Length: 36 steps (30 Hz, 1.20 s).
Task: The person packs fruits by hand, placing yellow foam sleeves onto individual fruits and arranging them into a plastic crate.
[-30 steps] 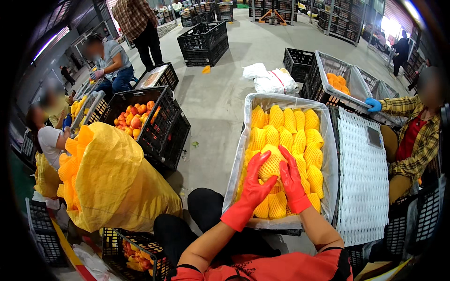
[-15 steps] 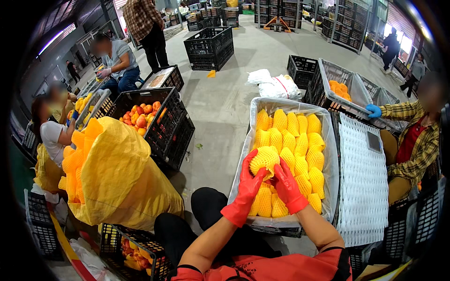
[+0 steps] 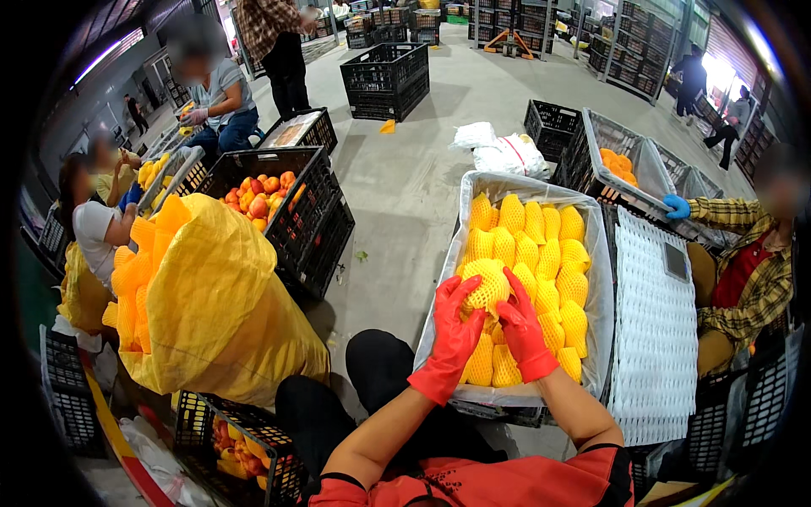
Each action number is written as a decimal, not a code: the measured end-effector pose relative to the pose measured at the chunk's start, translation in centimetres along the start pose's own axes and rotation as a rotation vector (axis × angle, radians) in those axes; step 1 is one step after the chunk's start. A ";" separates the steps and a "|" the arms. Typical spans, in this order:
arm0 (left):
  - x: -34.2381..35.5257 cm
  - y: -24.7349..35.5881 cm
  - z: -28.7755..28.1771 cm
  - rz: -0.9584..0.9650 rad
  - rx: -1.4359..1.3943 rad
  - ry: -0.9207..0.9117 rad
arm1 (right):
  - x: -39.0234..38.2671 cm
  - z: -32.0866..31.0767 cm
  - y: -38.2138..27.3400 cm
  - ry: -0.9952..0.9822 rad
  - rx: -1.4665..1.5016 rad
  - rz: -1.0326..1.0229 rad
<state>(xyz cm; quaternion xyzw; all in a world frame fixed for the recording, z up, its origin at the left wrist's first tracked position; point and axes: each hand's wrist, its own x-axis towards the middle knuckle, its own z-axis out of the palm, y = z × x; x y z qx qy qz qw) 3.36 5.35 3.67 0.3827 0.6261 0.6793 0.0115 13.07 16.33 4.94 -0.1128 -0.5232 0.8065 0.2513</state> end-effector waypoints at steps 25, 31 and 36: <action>-0.9 1.0 2.5 0.117 0.148 -0.047 | 0.7 -1.9 2.8 0.288 -0.163 -0.336; -1.4 1.0 2.9 0.155 0.160 -0.022 | 0.3 -1.7 2.5 0.442 0.119 -0.084; -0.9 1.2 3.3 0.148 0.094 -0.020 | 0.3 -1.9 1.0 0.338 0.127 -0.139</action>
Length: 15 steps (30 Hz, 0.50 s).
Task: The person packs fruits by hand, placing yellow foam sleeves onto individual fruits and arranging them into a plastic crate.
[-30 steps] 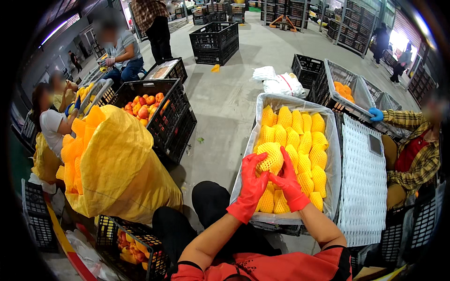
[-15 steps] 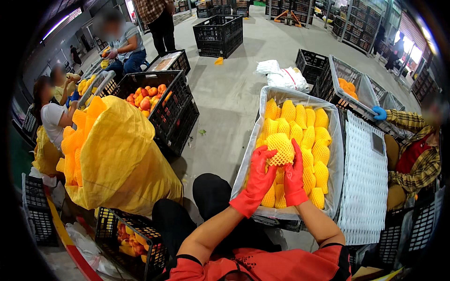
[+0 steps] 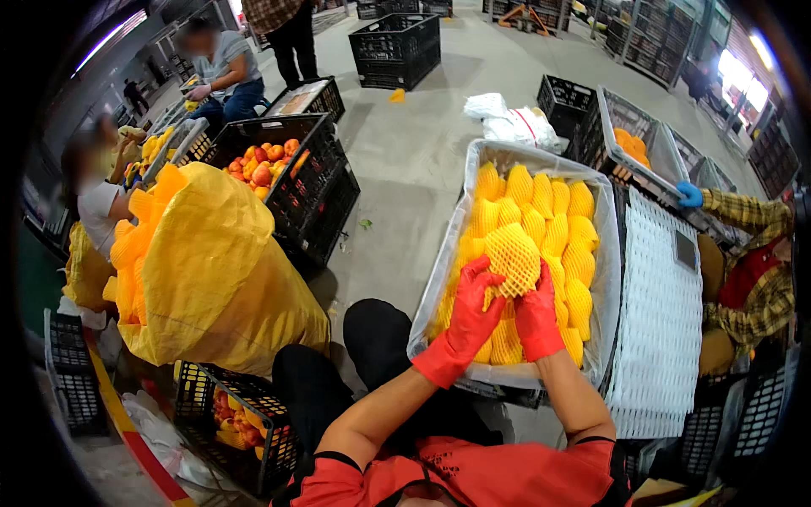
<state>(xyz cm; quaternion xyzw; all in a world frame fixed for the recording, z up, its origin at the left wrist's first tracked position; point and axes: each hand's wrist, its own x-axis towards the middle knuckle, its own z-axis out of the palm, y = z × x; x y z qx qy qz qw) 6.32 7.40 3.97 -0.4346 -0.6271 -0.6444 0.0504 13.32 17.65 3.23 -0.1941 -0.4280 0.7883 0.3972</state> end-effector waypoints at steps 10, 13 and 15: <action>1.7 -0.1 -2.9 -0.637 -0.846 0.119 | 0.1 1.0 -1.3 -0.137 -0.232 -0.216; 2.9 -1.0 -3.5 -0.731 -0.851 0.073 | -0.3 0.7 -1.7 -0.182 -0.050 0.018; 4.0 -0.6 -3.9 -0.738 -0.878 0.084 | -0.7 1.3 -1.8 -0.213 0.082 0.123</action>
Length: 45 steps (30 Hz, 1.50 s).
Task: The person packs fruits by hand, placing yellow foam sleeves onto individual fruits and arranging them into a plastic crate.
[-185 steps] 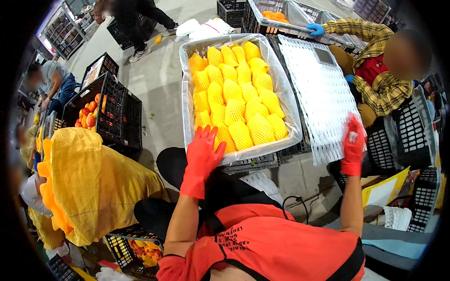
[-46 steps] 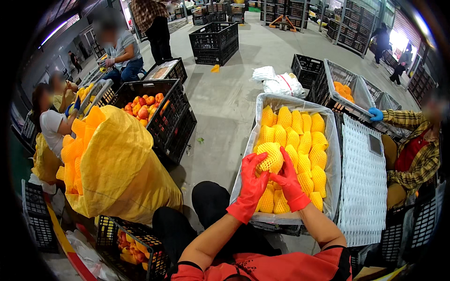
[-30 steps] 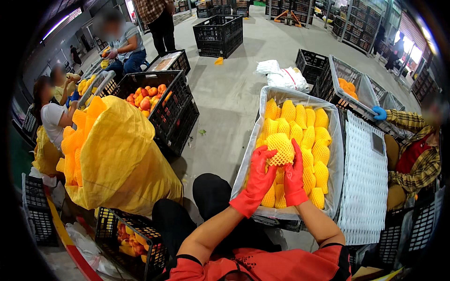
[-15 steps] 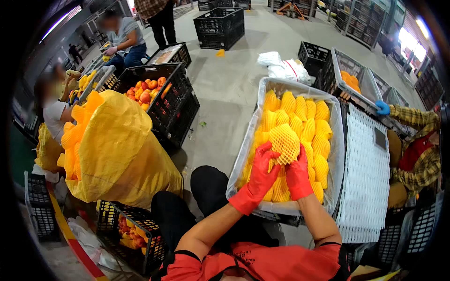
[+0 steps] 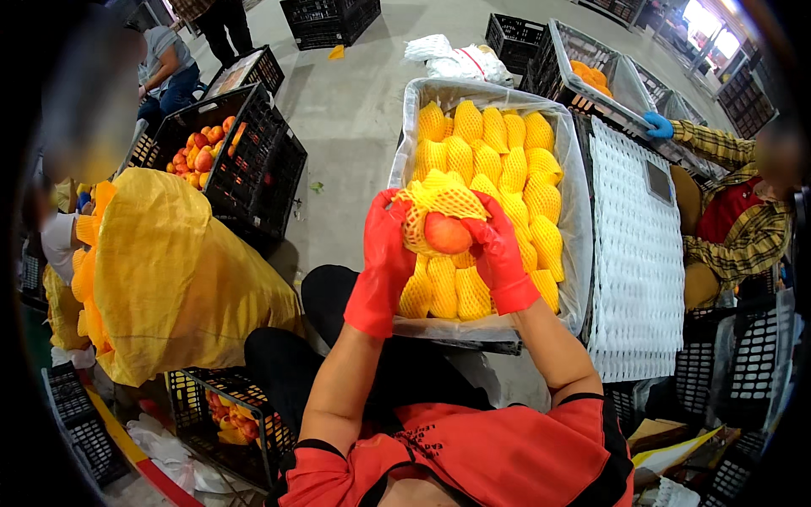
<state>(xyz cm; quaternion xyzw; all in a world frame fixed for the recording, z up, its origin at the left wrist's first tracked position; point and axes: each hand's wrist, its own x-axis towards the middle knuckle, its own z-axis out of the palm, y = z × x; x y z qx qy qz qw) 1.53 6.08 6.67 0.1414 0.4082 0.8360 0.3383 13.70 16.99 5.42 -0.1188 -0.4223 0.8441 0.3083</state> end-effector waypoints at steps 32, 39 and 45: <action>-2.1 -0.1 0.3 0.281 0.346 0.142 | 0.2 0.0 0.6 0.026 -0.506 -0.157; -5.9 -1.1 4.9 0.662 1.229 -0.529 | 0.5 -2.4 1.6 0.157 0.176 -0.097; -6.6 -0.9 1.3 0.294 1.340 -0.526 | -0.6 -13.5 -8.8 0.460 0.145 -0.317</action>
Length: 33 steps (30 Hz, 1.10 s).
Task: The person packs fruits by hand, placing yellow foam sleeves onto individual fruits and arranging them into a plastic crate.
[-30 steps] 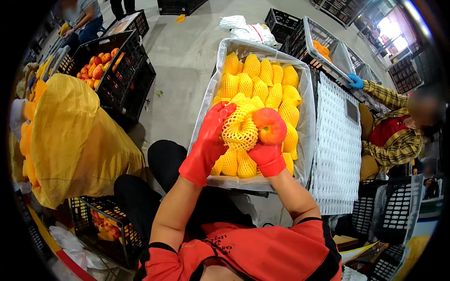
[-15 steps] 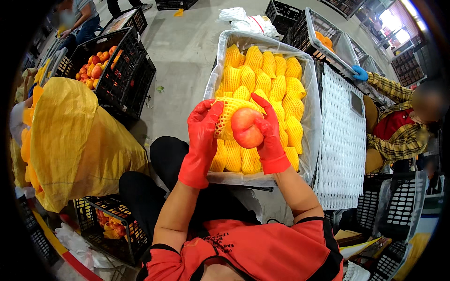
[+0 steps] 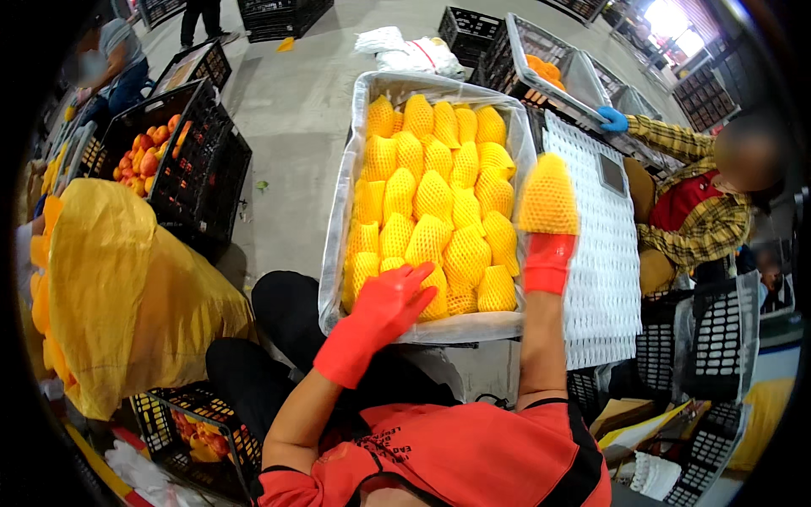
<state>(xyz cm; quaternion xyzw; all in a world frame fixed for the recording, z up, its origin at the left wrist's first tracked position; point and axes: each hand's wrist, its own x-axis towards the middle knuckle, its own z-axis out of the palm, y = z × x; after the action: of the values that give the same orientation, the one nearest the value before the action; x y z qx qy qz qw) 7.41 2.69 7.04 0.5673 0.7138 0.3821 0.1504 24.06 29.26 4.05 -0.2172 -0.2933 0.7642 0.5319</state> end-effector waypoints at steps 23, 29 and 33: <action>-2.1 -5.0 2.7 -0.158 -0.532 0.609 | -13.1 8.4 5.9 -0.945 -1.968 0.280; -1.5 -3.7 1.9 -0.053 -0.299 0.435 | -9.4 1.2 5.3 -0.493 -1.470 0.312; -2.0 -1.4 -0.8 0.182 -0.435 0.343 | -11.9 5.9 3.9 -0.192 -0.510 0.365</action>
<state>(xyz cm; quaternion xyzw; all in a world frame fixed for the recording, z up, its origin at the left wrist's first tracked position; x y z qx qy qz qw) 6.50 0.44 6.11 0.5107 0.5761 0.6285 0.1107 21.65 15.73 5.94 -0.3195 -0.4801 0.7659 0.2843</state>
